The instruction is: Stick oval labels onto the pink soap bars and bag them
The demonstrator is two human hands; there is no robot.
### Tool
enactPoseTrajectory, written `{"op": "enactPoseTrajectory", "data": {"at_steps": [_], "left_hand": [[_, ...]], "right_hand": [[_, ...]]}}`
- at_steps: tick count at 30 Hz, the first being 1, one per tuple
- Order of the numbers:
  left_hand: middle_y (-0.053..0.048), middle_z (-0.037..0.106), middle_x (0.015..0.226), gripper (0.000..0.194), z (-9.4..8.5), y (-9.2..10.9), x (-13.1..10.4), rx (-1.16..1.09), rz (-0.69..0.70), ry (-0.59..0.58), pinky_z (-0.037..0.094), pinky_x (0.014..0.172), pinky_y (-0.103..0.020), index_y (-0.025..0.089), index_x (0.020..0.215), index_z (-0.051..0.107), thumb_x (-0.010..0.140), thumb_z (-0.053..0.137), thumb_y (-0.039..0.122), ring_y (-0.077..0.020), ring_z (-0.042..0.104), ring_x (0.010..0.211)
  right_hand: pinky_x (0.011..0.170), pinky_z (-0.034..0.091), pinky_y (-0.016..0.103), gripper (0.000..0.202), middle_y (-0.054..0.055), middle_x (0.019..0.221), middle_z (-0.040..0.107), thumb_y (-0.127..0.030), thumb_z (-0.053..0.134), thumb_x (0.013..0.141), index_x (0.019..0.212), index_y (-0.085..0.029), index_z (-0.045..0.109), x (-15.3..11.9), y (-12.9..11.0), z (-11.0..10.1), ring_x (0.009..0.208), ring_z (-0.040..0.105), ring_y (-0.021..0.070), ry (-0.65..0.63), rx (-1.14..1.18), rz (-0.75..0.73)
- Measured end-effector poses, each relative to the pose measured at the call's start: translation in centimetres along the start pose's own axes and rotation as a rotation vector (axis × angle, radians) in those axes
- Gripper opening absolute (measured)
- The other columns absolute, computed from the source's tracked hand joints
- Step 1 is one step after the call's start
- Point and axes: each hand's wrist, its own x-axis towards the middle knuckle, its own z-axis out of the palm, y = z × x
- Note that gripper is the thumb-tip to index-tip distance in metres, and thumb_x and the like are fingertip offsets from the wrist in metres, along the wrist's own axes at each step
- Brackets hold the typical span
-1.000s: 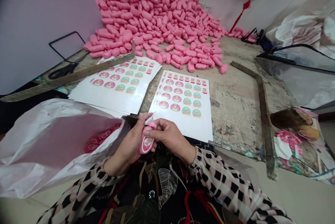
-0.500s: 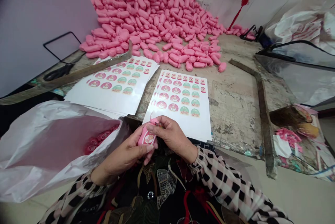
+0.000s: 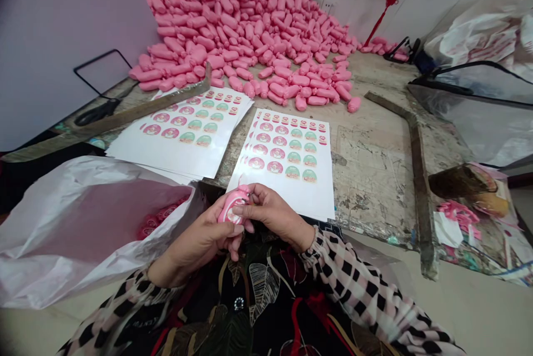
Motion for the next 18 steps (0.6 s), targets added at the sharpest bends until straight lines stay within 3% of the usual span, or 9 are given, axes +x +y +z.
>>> {"op": "enactPoseTrajectory", "data": {"at_steps": [4,10,14,18], "left_hand": [[-0.003,0.061,0.081,0.057,-0.2,0.1,0.0,-0.084,0.02,0.002,0.051,0.05,-0.024,0.022,0.123,0.039,0.072,0.057,0.006,-0.009,0.053,0.054],[-0.003,0.06,0.081,0.037,0.1,0.1,0.1,-0.13,0.005,0.013,0.052,0.056,-0.027,0.019,0.106,0.05,0.072,0.064,0.013,-0.0089,0.052,0.056],[0.001,0.055,0.063,0.025,-0.9,0.2,-0.5,-0.072,0.051,0.149,0.046,0.041,-0.022,0.018,0.1,0.052,0.08,0.059,0.031,-0.008,0.044,0.045],[0.003,0.053,0.059,0.024,-3.9,1.0,-3.0,-0.004,0.154,0.34,0.038,0.036,-0.018,0.018,0.095,0.053,0.076,0.063,0.029,-0.0059,0.039,0.041]], "right_hand": [[0.059,0.039,0.02,0.037,-0.003,0.076,0.058,-0.036,0.067,0.074,0.105,-0.019,0.057,-0.6,-0.1,-1.0,0.06,0.048,0.0068,0.069,0.011,-0.018],[0.056,0.035,0.019,0.03,-0.004,0.067,0.05,-0.039,0.064,0.075,0.096,-0.018,0.061,-1.7,0.3,-2.1,0.06,0.044,0.0074,0.221,-0.063,-0.038],[0.055,0.036,0.021,0.029,-0.004,0.067,0.052,-0.041,0.064,0.074,0.093,-0.019,0.061,-2.2,1.2,-1.9,0.057,0.044,0.0079,0.198,-0.208,-0.003],[0.061,0.04,0.025,0.021,-0.001,0.076,0.06,-0.037,0.059,0.078,0.091,-0.021,0.063,-2.7,1.7,-2.7,0.066,0.052,0.0118,0.26,-0.612,-0.1]]}}
